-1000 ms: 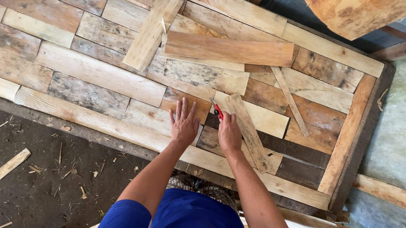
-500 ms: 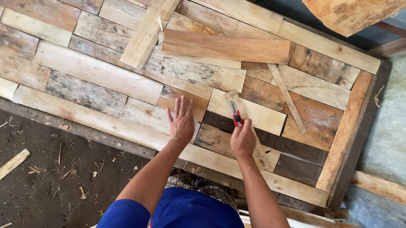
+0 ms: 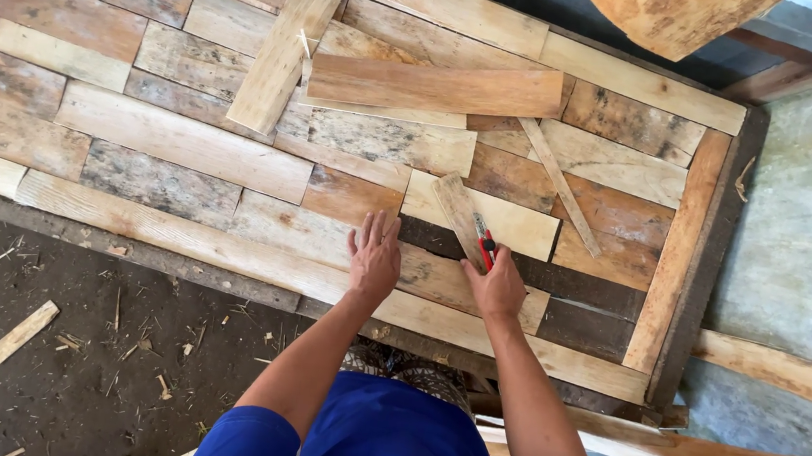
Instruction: The person is arranging and cutting wood planks to fit together as part of a flooring or assembly task on the ground.
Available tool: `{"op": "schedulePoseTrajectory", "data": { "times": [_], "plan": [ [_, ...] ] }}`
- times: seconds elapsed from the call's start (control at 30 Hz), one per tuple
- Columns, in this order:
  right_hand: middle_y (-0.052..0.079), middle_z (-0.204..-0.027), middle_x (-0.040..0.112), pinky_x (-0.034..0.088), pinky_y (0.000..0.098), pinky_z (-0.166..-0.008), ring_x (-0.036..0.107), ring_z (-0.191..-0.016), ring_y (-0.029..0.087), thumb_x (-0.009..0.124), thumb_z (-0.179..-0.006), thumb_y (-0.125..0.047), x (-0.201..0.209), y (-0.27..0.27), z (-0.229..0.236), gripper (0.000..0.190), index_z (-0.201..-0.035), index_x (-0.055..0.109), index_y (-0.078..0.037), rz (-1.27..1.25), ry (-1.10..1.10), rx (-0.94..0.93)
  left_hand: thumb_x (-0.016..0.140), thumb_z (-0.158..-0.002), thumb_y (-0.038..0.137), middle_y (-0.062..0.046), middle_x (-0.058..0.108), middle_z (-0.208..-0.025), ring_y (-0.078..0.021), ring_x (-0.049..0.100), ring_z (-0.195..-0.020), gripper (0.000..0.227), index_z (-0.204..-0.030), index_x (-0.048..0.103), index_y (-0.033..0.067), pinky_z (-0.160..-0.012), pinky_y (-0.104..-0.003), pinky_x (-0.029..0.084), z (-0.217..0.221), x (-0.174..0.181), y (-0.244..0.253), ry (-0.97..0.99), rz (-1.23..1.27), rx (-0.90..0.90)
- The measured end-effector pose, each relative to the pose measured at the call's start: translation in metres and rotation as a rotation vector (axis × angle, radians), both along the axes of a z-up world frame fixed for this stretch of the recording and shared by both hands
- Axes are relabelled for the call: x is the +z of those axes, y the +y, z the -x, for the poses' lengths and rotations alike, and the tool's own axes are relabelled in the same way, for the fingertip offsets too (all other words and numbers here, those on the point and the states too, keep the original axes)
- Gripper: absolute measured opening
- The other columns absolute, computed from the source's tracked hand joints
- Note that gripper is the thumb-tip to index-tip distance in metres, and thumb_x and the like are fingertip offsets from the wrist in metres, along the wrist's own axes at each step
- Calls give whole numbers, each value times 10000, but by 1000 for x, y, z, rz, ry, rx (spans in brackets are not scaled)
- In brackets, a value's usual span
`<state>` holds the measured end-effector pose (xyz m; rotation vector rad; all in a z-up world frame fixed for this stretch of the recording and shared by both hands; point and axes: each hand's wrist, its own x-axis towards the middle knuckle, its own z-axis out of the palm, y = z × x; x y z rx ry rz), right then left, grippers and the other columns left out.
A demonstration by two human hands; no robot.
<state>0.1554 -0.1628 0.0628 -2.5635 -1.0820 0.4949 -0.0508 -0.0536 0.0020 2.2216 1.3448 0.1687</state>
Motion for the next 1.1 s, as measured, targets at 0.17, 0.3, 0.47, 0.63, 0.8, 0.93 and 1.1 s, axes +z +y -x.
{"op": "schedulePoseTrajectory", "data": {
  "times": [0.17,0.3,0.47,0.63,0.8,0.93,1.1],
  "plan": [
    [161,-1073,719,560,492,-757,707,-943,373,839,-795,-486,-7,-1,-2,696,-1268,536,-75,-3,2,-1,505,-985,396,-150,59,-1711,-434,12,-1567,729,-1627,216,211,-1206,-681,62,-2,57,6,211,75,125],
    [156,-1078,724,561,491,-759,710,-945,369,828,-799,-469,-4,2,-3,673,-1265,540,-78,-37,1,1,387,-1043,523,-134,-116,-1726,-447,-92,-1562,758,-1660,28,268,-1211,-696,8,1,53,13,375,219,141],
    [151,-1068,725,568,484,-758,716,-929,362,826,-808,-482,5,5,-1,665,-1250,542,-74,54,42,-23,374,-1042,532,-126,-114,-1725,-419,-104,-1569,763,-1665,27,264,-1219,-678,1,7,27,11,352,166,141],
    [156,-1063,724,565,484,-763,714,-927,366,833,-803,-474,1,7,-3,662,-1243,545,-72,66,31,-32,425,-1025,504,-132,-49,-1732,-419,-75,-1575,762,-1666,87,266,-1226,-670,15,7,33,10,308,149,158],
    [159,-1054,726,554,486,-755,711,-929,372,849,-784,-401,-3,3,-12,658,-1265,544,-70,-23,55,-3,465,-1008,486,-143,4,-1730,-418,-49,-1578,756,-1655,144,262,-1219,-674,12,7,28,9,252,119,187],
    [155,-1038,732,561,474,-768,720,-926,358,853,-784,-383,2,2,-20,674,-1284,531,-67,33,76,58,478,-1000,491,-148,12,-1729,-401,-40,-1586,761,-1650,160,255,-1216,-676,5,7,38,6,193,122,204],
    [153,-1043,739,569,467,-782,725,-950,352,858,-772,-366,-1,1,-27,683,-1312,531,-103,86,80,204,454,-1022,373,-128,81,-1729,-351,25,-1586,688,-1648,218,215,-1227,-643,13,5,23,1,111,13,68]
  ]
}}
